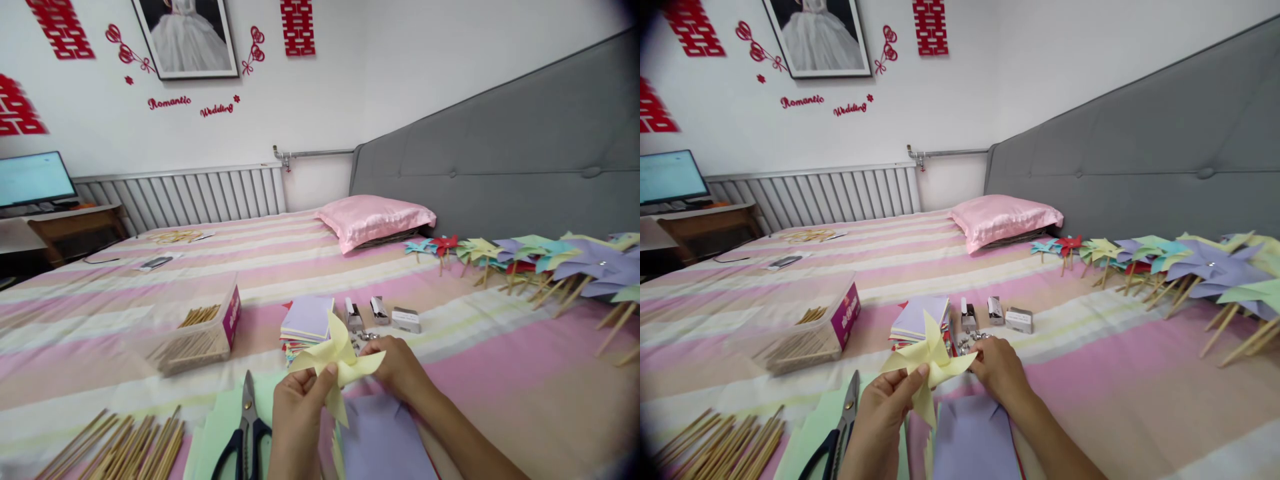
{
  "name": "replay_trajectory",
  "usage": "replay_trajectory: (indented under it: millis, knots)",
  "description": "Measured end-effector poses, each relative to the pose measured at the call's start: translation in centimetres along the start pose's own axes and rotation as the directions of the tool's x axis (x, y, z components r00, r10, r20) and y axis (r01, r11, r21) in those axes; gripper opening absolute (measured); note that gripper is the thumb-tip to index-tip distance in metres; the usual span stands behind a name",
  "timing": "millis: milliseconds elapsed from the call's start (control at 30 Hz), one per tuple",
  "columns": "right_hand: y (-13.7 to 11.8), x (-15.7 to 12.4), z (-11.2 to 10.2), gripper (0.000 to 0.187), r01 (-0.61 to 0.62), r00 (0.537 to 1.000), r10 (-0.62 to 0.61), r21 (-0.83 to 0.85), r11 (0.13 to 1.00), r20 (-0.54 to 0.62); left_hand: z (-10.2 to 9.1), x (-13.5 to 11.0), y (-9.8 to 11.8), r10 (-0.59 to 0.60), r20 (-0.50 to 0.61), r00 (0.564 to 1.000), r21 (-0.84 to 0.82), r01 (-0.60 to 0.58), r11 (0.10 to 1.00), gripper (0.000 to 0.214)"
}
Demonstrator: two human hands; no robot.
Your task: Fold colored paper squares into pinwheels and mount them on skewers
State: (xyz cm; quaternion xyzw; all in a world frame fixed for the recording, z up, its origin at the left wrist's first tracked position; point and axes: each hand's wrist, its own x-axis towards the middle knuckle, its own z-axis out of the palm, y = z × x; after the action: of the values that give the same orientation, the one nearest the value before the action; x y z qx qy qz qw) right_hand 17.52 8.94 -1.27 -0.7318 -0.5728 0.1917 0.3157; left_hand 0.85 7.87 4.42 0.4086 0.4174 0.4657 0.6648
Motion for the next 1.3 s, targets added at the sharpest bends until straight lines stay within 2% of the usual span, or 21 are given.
replay_trajectory:
  millis: [200, 300, 433, 600, 767, 1300]
  knots:
    - [0.0, 0.0, -0.3, 0.015, 0.025, 1.0, -0.025, -0.015, 1.0, -0.018, -0.7, 0.4, 0.1, 0.038, -0.074, 0.997, 0.015, -0.037, 0.999, 0.011]
    - [0.4, 0.1, -0.1, 0.011, 0.023, 0.999, -0.023, -0.022, 0.999, -0.026, -1.1, 0.7, 0.1, 0.039, -0.103, 0.994, 0.015, -0.037, 0.999, 0.014]
    - [0.7, 0.1, 0.2, 0.017, 0.037, 0.999, -0.037, -0.049, 0.998, -0.011, -1.2, 1.0, 0.1, 0.045, -0.106, 0.993, 0.037, -0.041, 0.998, 0.016]
    - [0.3, -0.5, 0.5, 0.019, 0.114, 0.993, -0.109, -0.094, 0.989, 0.054, -1.2, 0.8, 0.2, 0.06, -0.098, 0.993, 0.05, -0.055, 0.997, 0.012]
    - [0.4, -0.3, 0.8, 0.017, 0.107, 0.994, -0.105, -0.091, 0.99, 0.029, -1.2, 0.7, 0.2, 0.056, -0.093, 0.994, 0.037, -0.053, 0.998, 0.013]
    - [0.5, 0.2, 0.3, 0.017, 0.094, 0.996, -0.091, 0.19, 0.977, -0.025, -1.3, 1.0, 0.1, 0.061, -0.1, 0.993, 0.057, -0.056, 0.997, 0.013]
